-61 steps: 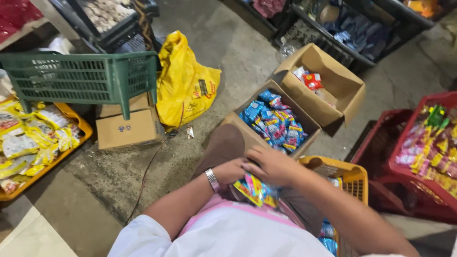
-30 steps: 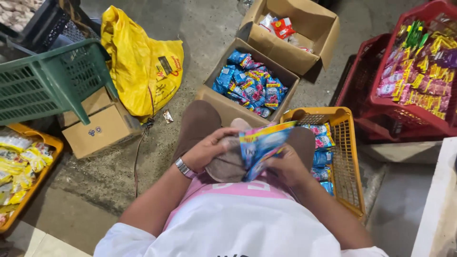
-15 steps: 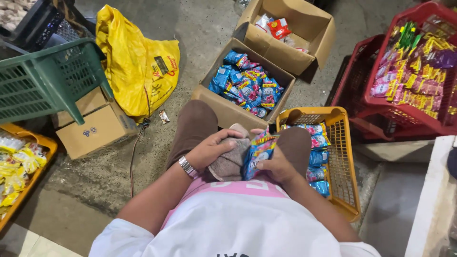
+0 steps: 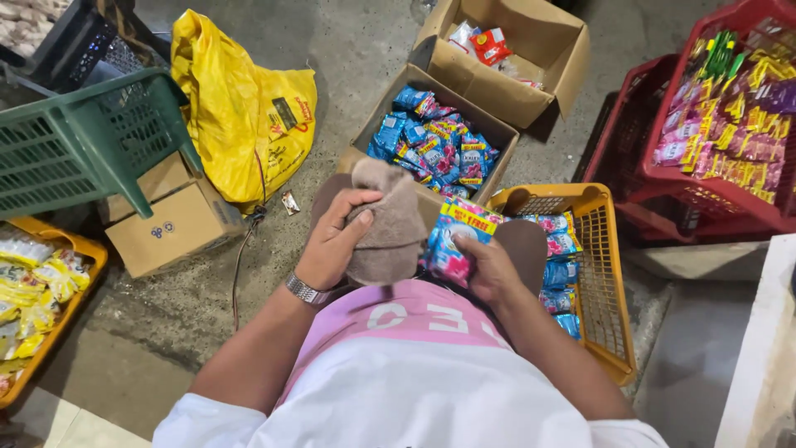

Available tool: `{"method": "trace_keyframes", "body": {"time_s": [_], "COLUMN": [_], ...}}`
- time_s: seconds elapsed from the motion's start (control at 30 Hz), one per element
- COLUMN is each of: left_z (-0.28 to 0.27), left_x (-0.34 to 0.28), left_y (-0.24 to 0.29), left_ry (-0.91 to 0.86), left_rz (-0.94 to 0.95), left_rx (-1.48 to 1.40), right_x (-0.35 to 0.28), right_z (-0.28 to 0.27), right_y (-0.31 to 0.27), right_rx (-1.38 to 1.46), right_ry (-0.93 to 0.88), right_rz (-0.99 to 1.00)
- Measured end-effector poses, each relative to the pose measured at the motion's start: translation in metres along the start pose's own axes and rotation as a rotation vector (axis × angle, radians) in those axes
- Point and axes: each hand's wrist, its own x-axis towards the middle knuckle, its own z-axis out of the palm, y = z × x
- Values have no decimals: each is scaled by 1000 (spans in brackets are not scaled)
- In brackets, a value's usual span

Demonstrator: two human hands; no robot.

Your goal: Wiping down detergent sachets and organizing them into a basket.

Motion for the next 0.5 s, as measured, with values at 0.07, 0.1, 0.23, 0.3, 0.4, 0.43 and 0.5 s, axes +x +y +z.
{"method": "trace_keyframes", "body": {"time_s": [0.07,0.1,0.23,0.3,0.4,0.43,0.5], "left_z": [8,23,69,69,52,48,34], "left_x": [2,3,1,2,12,12,16], "left_y": [7,13,27,15,-6,-3,-8], "left_ry": [-34,-38,-215,-136,-97,-103,-120], "left_rz": [238,236,512,601,282,231,184], "left_rx": [287,288,679,842,842,830,823], "right_x": [13,14,11,5,0,-3,-9], "right_z": [-10,-7,18,33,39,33,31], "right_y": [13,18,29,32,35,39,36], "right_rx": [-86,-81,-100,-79,-50,-43,-26], "right_ry": [137,138,60,22,78,87,99], "right_rz": [-14,-14,-55,-80,-93,-86,-87]}}
